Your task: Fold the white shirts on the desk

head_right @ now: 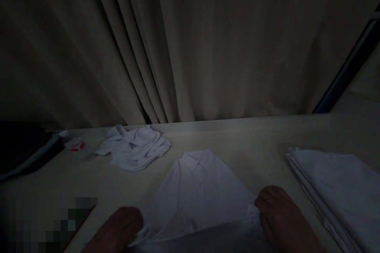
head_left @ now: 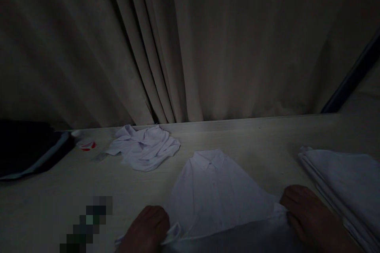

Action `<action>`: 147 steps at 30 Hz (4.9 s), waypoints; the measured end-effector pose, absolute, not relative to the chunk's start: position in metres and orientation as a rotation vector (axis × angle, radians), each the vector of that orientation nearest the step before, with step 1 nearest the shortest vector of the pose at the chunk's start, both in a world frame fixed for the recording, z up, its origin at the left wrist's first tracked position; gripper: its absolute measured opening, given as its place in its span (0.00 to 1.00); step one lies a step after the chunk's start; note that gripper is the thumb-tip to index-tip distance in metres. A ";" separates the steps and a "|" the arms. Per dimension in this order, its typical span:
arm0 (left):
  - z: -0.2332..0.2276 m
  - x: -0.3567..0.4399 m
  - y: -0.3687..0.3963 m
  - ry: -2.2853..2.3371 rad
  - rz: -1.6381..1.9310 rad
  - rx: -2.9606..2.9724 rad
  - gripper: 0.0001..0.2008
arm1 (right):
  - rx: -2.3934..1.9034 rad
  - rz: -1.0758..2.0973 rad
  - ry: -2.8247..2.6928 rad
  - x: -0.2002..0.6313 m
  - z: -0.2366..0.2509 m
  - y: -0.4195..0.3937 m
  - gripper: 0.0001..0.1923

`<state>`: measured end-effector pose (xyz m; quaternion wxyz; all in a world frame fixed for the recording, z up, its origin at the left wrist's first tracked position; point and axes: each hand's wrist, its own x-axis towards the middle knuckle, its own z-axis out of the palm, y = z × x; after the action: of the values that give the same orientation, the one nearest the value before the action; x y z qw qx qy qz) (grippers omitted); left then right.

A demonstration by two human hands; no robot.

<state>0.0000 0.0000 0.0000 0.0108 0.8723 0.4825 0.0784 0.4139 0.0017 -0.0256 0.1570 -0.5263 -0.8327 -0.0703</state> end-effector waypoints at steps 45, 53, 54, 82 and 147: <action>-0.091 0.084 0.076 1.278 0.108 2.119 0.15 | -1.680 0.835 -2.302 0.316 -0.098 0.055 0.17; -0.069 0.088 0.069 1.172 0.250 2.108 0.12 | -1.468 1.021 -2.233 0.317 -0.078 0.052 0.13; -0.067 0.089 0.068 1.157 0.260 2.106 0.12 | -1.436 1.063 -2.225 0.317 -0.073 0.054 0.13; -0.097 -0.041 0.062 1.787 -0.155 2.188 0.21 | -1.913 0.418 -2.538 0.404 -0.113 0.061 0.19; -0.093 -0.031 0.059 1.878 -0.199 2.268 0.27 | -1.982 0.222 -2.479 0.406 -0.108 0.059 0.15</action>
<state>-0.0306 0.0594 -0.0935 0.0948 0.7651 0.6334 -0.0670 0.4058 0.0588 -0.1078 -0.0201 -0.6227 -0.7791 0.0699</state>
